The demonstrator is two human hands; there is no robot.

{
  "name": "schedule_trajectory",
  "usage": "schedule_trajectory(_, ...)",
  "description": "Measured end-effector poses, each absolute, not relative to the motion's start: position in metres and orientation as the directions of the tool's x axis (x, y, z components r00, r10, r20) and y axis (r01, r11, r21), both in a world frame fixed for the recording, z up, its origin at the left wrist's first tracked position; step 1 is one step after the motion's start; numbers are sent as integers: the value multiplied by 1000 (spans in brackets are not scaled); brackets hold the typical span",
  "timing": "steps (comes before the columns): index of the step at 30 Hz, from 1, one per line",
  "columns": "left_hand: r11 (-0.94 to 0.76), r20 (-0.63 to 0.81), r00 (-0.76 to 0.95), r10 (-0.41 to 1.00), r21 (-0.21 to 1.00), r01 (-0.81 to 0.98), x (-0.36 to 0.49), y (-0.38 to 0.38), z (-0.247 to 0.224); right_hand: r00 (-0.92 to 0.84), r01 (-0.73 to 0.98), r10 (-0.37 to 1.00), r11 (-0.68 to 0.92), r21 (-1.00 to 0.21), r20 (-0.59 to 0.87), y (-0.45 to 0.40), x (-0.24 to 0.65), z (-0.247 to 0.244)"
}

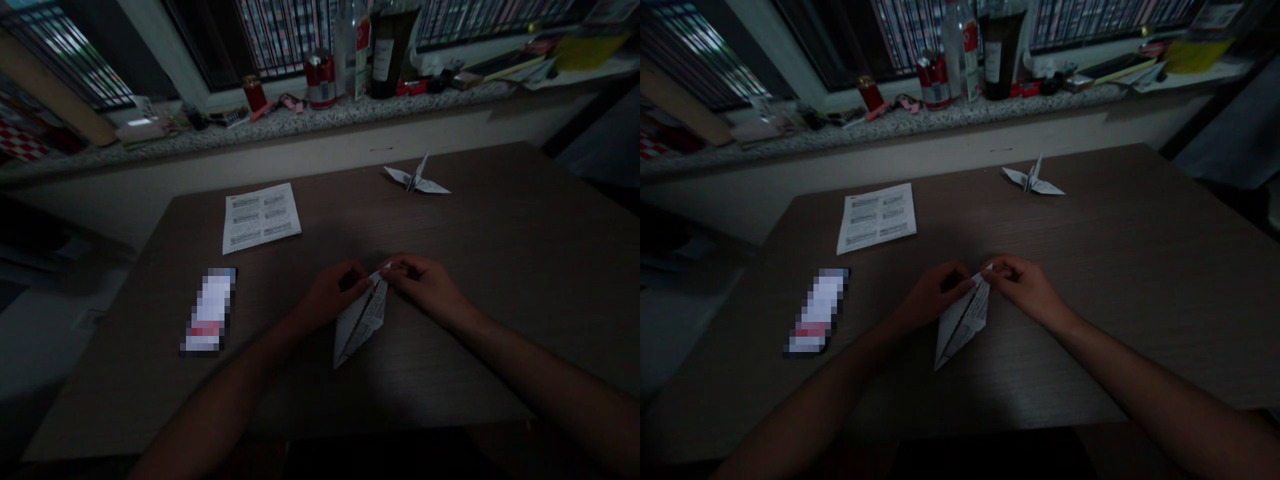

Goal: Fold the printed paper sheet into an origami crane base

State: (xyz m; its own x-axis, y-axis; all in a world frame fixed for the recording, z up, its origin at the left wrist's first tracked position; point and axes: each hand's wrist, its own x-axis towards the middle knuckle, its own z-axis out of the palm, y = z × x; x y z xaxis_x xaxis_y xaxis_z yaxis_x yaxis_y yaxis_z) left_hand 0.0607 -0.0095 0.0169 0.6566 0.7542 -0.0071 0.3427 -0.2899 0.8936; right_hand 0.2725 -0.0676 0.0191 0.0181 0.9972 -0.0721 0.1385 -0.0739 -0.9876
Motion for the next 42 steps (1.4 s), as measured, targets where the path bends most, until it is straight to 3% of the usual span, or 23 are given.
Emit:
schedule_trajectory(11, -319, 23, 703, 711, 901, 294, 58, -8, 17, 7, 59, 995, -97, -994, -97, -69, 270, 21)
schedule_trajectory(27, -282, -8, 699, 715, 912, 298, 61, -9, 17, 6, 254, 1000, 7, -967, 9, -68, 271, 13)
schedule_trajectory(33, -279, -2, 686, 728, 912, 299, 61, -7, 17, -18, 185, 999, -38, -982, -42, -67, 272, 18)
schedule_trajectory(42, -244, -48, 595, 803, 884, 400, 57, -1, 20, 275, -28, 956, -102, -994, -106, -57, 287, 11)
